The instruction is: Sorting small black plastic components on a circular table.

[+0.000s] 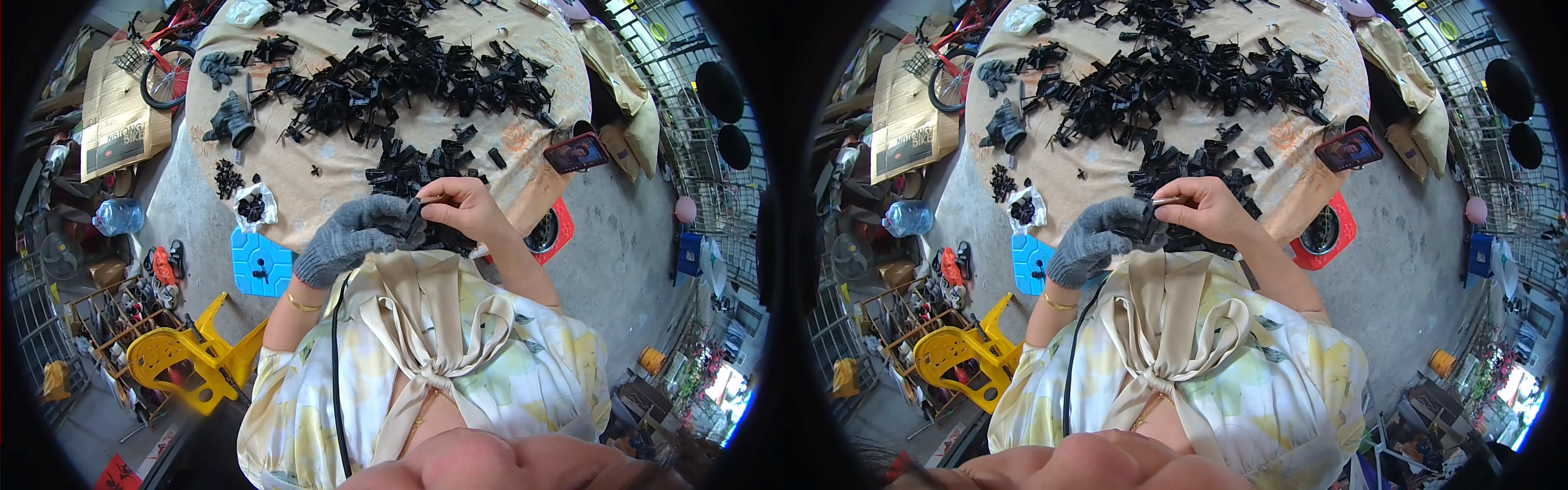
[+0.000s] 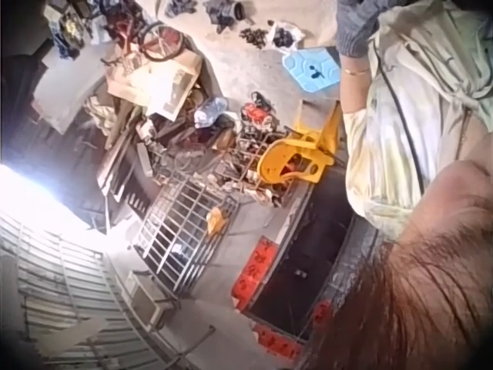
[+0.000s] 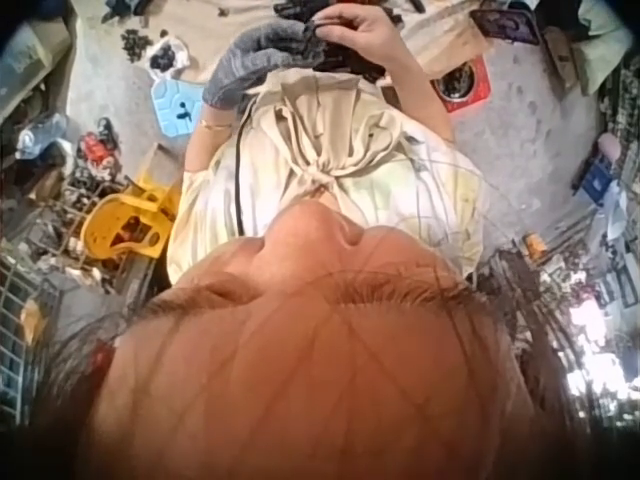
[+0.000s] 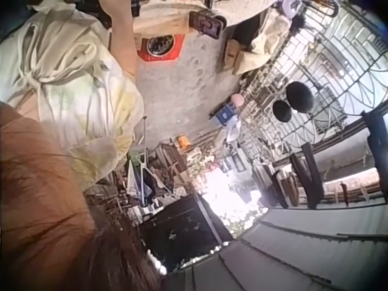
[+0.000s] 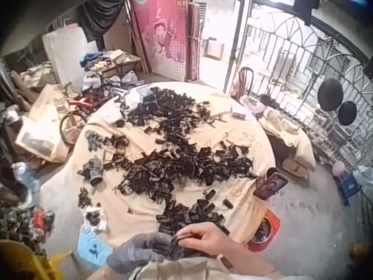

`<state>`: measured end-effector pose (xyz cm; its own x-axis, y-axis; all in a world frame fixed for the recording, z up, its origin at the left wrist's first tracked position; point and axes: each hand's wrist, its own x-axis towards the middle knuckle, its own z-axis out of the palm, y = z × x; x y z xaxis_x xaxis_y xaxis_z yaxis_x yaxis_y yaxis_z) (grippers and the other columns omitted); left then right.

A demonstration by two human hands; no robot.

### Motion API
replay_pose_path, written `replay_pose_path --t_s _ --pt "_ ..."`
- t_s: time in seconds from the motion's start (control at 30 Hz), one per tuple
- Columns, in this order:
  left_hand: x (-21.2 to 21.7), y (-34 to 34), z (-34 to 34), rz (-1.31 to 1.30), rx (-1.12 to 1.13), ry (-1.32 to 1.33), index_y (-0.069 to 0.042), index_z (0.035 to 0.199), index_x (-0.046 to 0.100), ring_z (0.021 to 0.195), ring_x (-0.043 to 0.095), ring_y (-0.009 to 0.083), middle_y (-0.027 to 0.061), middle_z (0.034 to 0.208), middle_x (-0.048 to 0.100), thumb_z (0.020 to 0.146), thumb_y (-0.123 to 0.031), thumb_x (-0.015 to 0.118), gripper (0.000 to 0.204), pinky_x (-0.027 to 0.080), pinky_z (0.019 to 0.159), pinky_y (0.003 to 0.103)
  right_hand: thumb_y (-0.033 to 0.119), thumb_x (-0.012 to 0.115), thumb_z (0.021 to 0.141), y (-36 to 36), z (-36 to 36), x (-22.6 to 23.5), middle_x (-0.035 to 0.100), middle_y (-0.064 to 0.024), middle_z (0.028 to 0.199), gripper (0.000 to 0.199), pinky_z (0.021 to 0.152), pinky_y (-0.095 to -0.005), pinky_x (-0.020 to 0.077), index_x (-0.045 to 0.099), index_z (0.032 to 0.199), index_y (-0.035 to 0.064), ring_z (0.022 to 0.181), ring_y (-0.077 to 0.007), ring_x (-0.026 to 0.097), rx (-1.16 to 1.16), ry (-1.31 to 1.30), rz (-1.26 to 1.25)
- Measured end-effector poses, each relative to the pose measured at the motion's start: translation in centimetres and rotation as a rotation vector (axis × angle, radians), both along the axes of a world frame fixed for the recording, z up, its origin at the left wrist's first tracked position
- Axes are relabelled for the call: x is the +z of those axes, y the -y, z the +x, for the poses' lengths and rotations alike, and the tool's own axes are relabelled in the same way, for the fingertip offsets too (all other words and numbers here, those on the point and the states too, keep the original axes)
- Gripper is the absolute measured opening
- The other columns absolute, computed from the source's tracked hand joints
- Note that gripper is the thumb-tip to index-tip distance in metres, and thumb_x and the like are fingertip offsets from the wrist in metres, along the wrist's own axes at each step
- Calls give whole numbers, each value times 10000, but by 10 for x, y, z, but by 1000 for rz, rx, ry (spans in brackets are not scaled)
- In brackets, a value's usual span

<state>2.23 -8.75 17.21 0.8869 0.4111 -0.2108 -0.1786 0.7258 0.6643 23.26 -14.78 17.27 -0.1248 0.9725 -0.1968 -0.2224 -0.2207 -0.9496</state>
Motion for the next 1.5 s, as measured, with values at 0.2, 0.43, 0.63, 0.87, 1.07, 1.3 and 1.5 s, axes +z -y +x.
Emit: replay_pose_path --t_s 0.2,0.43,0.63,0.87,1.07,1.3,1.5 --pt "9 4 12 86 50 -312 -2 949 547 761 624 215 115 881 615 706 -164 678 320 504 727 321 19 632 777 -2 -3 7 618 -2 789 155 640 -170 437 612 929 -2 722 -27 542 122 40 133" --pt "-4 11 15 210 332 -289 -16 955 512 790 553 107 63 922 585 794 -59 620 198 466 727 234 77 563 837 6 -18 5 551 14 694 112 547 -166 389 591 907 -6 589 -24 455 -88 329 154" --pt "6 17 20 419 397 -368 13 1143 476 954 519 113 80 1111 529 794 -6 609 374 450 812 238 95 553 847 4 -22 -1 541 0 611 109 492 -190 399 579 838 -11 541 -40 483 -72 469 200" --pt "-8 22 16 569 494 -381 6 1069 547 935 549 143 92 1077 562 773 0 630 307 458 795 243 83 561 816 0 -30 4 544 -42 573 103 468 -240 394 588 805 -16 494 -89 482 -64 422 119" --pt "-21 15 10 1327 526 -512 -9 991 579 837 588 164 104 944 606 747 -9 648 254 478 716 272 111 569 798 -10 -29 -15 575 -60 612 128 525 -254 413 604 817 -11 541 -113 502 53 424 77" --pt "-52 8 10 928 433 -721 -25 1031 562 853 588 173 102 948 611 736 -12 650 308 477 749 282 170 580 746 -70 -8 -46 636 -105 722 189 596 -336 474 618 872 34 661 -232 615 122 773 283" --pt "-73 3 7 1392 292 -626 -55 1076 544 943 558 190 98 1047 570 724 -63 666 372 449 811 307 97 546 683 -130 -17 -117 624 -115 688 164 589 -385 488 622 821 52 677 -294 614 149 1368 532"
